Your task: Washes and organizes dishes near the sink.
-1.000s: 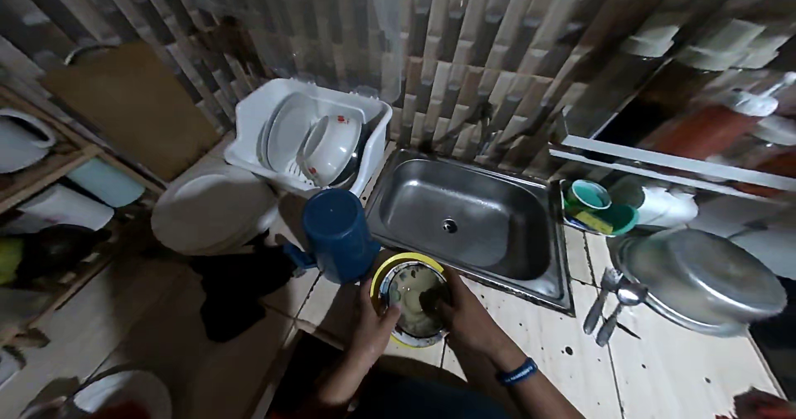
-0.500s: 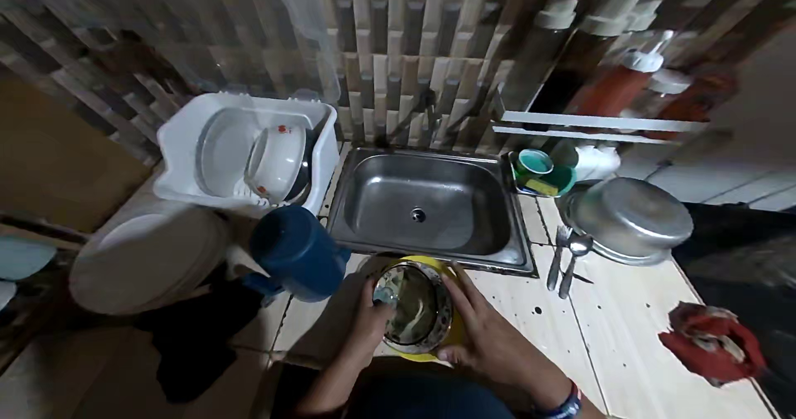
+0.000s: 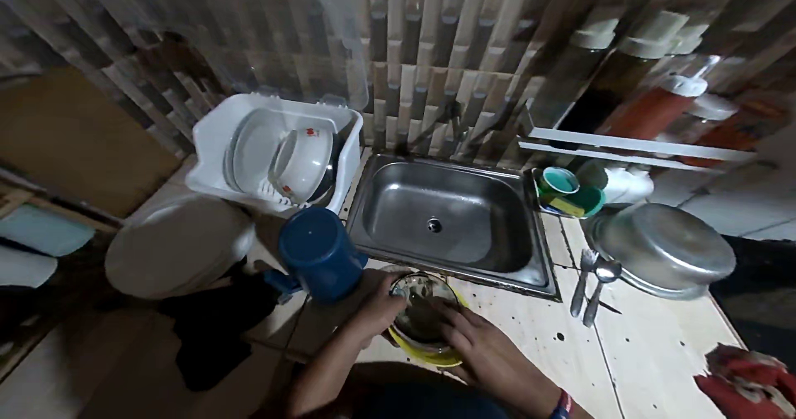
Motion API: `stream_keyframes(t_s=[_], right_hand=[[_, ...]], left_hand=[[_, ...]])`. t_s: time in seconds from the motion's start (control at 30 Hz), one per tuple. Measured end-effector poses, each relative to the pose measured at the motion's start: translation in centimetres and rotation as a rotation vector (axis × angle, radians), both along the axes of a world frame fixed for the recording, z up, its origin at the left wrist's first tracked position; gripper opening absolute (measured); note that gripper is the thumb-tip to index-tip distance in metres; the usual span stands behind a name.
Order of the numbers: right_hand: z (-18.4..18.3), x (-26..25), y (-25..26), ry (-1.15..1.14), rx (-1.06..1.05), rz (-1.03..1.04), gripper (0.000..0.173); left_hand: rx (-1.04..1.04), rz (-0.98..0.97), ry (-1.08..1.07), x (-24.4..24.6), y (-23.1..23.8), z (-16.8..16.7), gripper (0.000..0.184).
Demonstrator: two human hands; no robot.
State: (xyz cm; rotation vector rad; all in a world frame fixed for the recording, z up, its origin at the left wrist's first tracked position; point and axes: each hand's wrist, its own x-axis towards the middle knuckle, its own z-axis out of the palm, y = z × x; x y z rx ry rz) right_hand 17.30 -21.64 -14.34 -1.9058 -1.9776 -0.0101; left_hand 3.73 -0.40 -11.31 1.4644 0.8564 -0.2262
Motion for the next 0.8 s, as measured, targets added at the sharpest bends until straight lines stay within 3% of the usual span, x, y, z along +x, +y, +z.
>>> stream_keyframes(t_s=[0.27,0.4,0.53,0.6,0.7,0.8], right_hand=[[-2.1,0.5,-1.0,0.154,0.182,0.070,0.034],[-1.1,0.3,-1.6,0.357,0.222,-0.013,0.039],[1.0,0.0,-2.2,0.633,0.187,-0.135,0.051],[1.8,0.3,-2.3,0.740,0.211,-0.179,0.054],[4.7,0.8,-1.5,0.809,0.283,-0.246,0.063],[8.9,1.5,1.0,0.919,0.398,-0.253,0.068]], left_hand=[[-0.115,-0.044,-0.126,-1.7,-1.0,1.0,0.064],[-0.115,-0.153,-0.269,-2.7,-0.8,1.6,0.061],[0.029,-0.235,-0.358,-3.3,-0.5,1.5,0.058],[0.118,-0.296,-0.432,-3.6,-0.2,2.1,0.066],[0.340,-0.316,-0.535,-4.3,0.1,5.1,0.081],[0.552,-0.232,-0.739,-5.4,1.0,8.7,0.081]])
